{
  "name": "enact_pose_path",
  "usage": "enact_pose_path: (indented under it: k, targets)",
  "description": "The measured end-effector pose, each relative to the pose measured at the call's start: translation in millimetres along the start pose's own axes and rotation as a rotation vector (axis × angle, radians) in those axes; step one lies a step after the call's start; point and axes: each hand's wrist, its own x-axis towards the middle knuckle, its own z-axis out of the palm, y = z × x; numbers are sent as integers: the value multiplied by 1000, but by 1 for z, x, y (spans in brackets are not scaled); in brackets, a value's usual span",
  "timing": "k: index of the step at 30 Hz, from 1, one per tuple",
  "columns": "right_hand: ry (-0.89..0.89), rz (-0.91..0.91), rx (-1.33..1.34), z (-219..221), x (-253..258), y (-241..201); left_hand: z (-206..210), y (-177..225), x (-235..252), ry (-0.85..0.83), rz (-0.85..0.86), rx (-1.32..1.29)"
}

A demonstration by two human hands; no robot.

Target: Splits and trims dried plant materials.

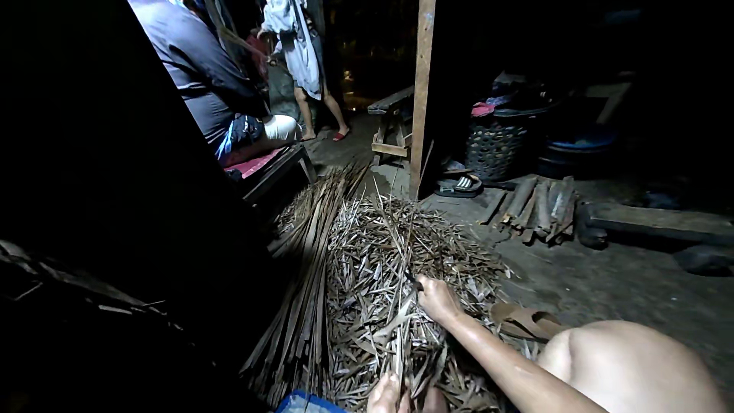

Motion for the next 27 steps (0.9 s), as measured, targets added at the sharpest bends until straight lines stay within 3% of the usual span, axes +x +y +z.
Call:
enact_pose_path:
  k: [3, 7, 10, 15, 19, 27]
  targets:
    - [-153, -77, 102, 1, -26, -1, 2, -1, 8, 88, 31, 121]
    - [-391, -221, 157, 38, -83, 1, -3, -10, 19, 193, 131, 364]
    - [-428, -271, 151, 60, -109, 0, -7, -17, 23, 260, 240, 483]
    - [-389, -226, 92, 64, -104, -5, -4, -15, 17, 306, 313, 640]
    - [-346, -248, 60, 70, -100, 0, -3, -15, 15, 269, 300, 579]
    - [-288, -294, 36, 71, -89, 6, 3, -9, 8, 104, 97, 198]
